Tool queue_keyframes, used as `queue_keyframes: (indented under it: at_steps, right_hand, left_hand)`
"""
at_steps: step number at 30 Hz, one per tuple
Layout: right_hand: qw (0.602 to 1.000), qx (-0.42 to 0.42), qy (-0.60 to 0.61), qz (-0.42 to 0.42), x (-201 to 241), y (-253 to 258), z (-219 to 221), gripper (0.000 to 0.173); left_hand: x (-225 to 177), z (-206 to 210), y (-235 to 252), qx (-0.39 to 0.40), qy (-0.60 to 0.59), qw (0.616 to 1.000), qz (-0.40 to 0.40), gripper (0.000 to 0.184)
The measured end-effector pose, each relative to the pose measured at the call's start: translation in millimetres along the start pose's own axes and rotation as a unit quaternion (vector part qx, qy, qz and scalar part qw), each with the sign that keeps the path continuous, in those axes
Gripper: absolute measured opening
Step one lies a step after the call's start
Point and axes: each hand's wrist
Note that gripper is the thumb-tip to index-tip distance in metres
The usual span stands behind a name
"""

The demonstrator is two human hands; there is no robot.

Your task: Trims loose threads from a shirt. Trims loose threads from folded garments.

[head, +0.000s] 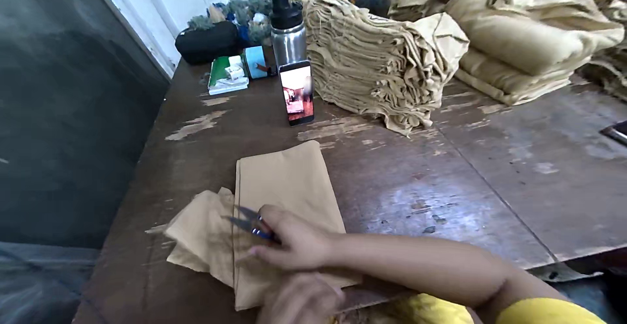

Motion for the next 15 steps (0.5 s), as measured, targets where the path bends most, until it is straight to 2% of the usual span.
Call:
queue_keyframes:
  at_steps: [3, 6, 11, 15]
  right_hand:
    - [0.994, -0.002, -0.030, 0.109, -21.1, -12.2, -28.1, 0.034]
    - [0.981, -0.006, -0.046, 0.187, -37.5, -31.3, -48.3, 0.030]
    - [0.980, -0.039, -0.098, 0.169, -61.4, -72.4, -87.2, 0.020]
    - [0.988, -0.083, -0.114, 0.064, -68.1, -122.4, -114.8, 0.009]
  left_hand:
    - [41.8, 3.6, -5.3, -0.003, 0.163, 0.979, -0.125, 0.046]
    - [55.3, 15.5, -11.5, 0.008, 0.186, 0.972, -0.144, 0.054]
    - [35.0, 46.9, 4.7, 0.024, 0.020, 0.996, -0.078, 0.057]
    - [26.6, 71.9, 32.0, 0.048, -0.085, 0.994, -0.048, 0.052]
Point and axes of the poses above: each hand's wrist, its own y-axis towards the middle knuckle, its own z-axis out of the palm, x = y × z, and after that the axes turned 14 degrees about z, right-handed
